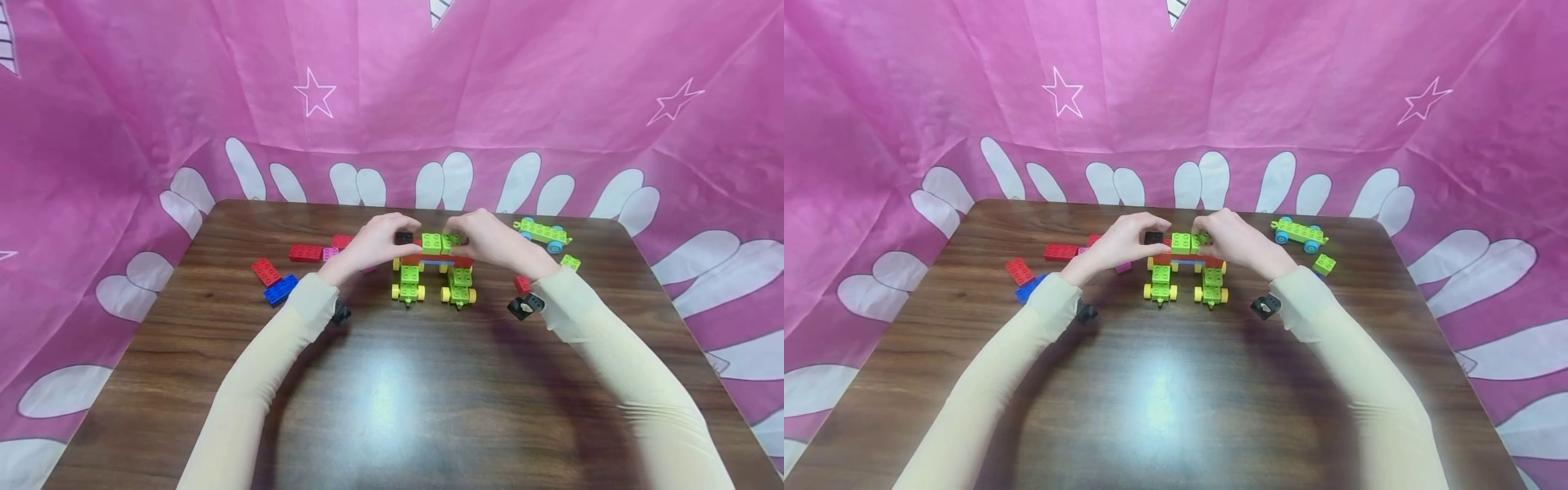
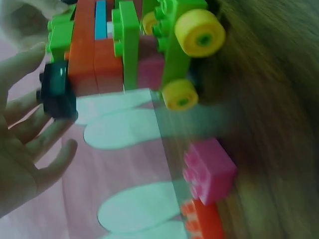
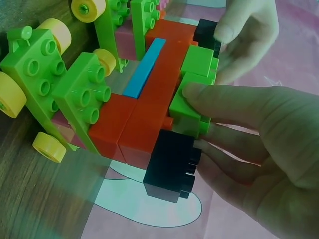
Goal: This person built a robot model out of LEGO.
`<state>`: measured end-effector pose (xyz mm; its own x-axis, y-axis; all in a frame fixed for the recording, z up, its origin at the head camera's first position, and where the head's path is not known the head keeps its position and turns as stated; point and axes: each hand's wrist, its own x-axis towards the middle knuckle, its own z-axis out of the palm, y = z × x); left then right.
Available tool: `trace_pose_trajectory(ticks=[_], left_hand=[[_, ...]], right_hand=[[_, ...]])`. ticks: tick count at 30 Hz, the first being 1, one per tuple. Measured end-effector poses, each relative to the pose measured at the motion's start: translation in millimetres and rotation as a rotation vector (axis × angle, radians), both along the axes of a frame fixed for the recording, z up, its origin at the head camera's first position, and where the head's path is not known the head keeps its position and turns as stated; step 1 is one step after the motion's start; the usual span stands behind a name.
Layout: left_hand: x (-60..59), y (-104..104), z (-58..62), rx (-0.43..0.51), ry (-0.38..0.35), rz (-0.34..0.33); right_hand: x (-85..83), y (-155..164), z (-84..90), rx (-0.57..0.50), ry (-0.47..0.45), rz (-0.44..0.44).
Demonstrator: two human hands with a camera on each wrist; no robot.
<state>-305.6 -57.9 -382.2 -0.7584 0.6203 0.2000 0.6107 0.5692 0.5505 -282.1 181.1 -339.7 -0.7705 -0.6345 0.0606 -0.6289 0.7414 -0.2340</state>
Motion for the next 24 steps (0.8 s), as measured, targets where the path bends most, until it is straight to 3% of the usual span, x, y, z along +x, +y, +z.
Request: trace_pose_trajectory(ticks=[5, 11, 24], left_hand=[[-0.3, 22, 4.7, -0.161, 0.057, 0.006], [2.6, 36, 6.1, -0.256, 0.138, 0.042], [6.9, 44, 5.3, -0.331, 0.106, 0.097]], right_hand=[[3.0, -2, 0.2, 0.005, 0.024, 0.002], [2.2, -3, 1.2, 0.012, 0.045, 0.014], [3.7, -3, -0.6, 0.019, 0.056, 0.007]])
